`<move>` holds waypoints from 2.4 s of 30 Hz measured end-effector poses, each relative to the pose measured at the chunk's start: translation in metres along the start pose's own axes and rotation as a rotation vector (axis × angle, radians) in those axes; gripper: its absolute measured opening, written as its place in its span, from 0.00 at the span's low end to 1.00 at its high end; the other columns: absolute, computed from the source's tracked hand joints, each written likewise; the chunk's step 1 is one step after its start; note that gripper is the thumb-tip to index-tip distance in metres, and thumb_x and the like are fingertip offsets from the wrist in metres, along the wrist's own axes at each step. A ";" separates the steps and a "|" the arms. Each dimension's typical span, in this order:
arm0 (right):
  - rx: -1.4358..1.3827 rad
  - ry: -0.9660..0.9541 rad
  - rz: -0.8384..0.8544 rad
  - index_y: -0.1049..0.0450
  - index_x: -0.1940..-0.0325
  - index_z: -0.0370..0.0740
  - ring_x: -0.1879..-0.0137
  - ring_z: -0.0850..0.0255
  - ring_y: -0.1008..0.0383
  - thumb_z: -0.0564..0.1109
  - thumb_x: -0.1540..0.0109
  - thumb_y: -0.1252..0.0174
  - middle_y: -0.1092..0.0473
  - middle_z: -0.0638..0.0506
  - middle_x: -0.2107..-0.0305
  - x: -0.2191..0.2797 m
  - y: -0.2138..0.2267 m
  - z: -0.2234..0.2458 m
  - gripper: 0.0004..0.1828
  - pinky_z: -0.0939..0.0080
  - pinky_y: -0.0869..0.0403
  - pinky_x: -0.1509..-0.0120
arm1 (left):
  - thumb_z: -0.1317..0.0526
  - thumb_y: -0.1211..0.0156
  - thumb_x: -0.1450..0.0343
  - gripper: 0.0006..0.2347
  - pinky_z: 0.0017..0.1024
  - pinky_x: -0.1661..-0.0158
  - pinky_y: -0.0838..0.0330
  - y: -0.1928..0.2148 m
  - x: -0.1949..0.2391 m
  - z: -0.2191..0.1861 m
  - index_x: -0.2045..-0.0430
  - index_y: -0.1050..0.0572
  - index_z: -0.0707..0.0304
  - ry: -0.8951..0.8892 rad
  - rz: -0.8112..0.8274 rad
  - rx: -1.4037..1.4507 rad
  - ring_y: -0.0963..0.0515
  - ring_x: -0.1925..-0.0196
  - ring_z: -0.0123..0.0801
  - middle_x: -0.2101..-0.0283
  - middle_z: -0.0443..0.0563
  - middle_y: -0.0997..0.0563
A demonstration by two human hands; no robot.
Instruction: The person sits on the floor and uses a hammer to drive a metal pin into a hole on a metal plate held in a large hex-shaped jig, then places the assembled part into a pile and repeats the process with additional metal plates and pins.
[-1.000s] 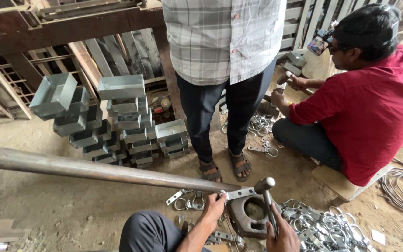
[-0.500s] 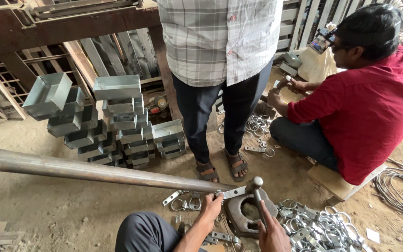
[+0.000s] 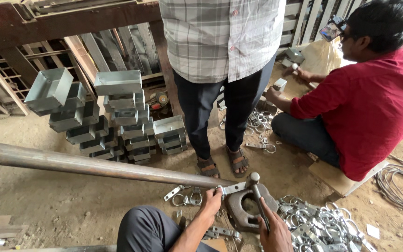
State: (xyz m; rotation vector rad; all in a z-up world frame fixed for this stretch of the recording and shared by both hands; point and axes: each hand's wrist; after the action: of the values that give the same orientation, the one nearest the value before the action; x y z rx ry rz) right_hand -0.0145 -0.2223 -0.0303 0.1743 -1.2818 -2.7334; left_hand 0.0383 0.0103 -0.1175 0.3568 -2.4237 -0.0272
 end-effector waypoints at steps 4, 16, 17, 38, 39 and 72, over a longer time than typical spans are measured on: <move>-0.107 0.054 -0.124 0.36 0.28 0.50 0.65 0.50 0.23 0.41 0.37 0.44 0.23 0.40 0.64 0.013 0.017 0.040 0.31 0.47 0.26 0.58 | 0.45 0.51 0.24 0.29 0.44 0.32 0.42 -0.001 -0.012 0.020 0.30 0.44 0.57 -0.037 -0.003 0.050 0.39 0.27 0.45 0.27 0.58 0.39; -0.047 0.081 -0.058 0.36 0.25 0.49 0.64 0.53 0.24 0.35 0.38 0.44 0.25 0.39 0.62 0.015 0.023 0.053 0.35 0.49 0.25 0.60 | 0.52 0.48 0.22 0.19 0.43 0.62 0.29 0.004 0.025 -0.013 0.57 0.20 0.74 -0.128 -0.071 -0.110 0.23 0.64 0.38 0.65 0.59 0.20; -0.055 0.089 -0.048 0.36 0.25 0.49 0.65 0.54 0.25 0.34 0.39 0.44 0.24 0.39 0.62 0.015 0.022 0.048 0.36 0.49 0.24 0.61 | 0.52 0.48 0.22 0.18 0.42 0.62 0.29 0.004 0.027 -0.015 0.57 0.20 0.73 -0.117 -0.067 -0.102 0.24 0.65 0.38 0.65 0.57 0.20; -0.160 0.037 -0.097 0.37 0.26 0.55 0.64 0.54 0.21 0.38 0.37 0.41 0.19 0.42 0.63 0.021 0.029 0.050 0.35 0.49 0.25 0.57 | 0.52 0.49 0.22 0.18 0.40 0.50 0.32 0.009 0.009 0.002 0.46 0.28 0.66 -0.093 -0.075 0.001 0.25 0.50 0.35 0.49 0.55 0.22; -0.248 -0.122 -0.039 0.37 0.26 0.57 0.65 0.52 0.22 0.40 0.37 0.42 0.20 0.42 0.62 0.024 0.029 0.049 0.35 0.46 0.25 0.59 | 0.51 0.49 0.21 0.18 0.41 0.49 0.35 0.012 0.004 0.005 0.44 0.30 0.66 -0.098 -0.095 0.024 0.28 0.47 0.34 0.45 0.56 0.24; 0.023 -0.004 0.283 0.60 0.18 0.45 0.64 0.32 0.25 0.39 0.33 0.52 0.27 0.28 0.69 0.029 0.026 0.007 0.41 0.35 0.27 0.58 | 0.61 0.48 0.29 0.13 0.42 0.72 0.26 0.039 -0.047 -0.050 0.79 0.20 0.72 -0.064 0.243 -0.992 0.21 0.80 0.41 0.77 0.58 0.18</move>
State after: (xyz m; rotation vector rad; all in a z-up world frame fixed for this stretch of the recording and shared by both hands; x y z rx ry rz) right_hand -0.0422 -0.2378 -0.0079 -0.0104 -1.2332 -2.4825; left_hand 0.0944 0.0635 -0.1039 -0.3920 -2.1750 -1.0857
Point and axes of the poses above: each hand's wrist, its own x-axis away from the middle knuckle, its own y-axis out of the back of the hand, z = x × y
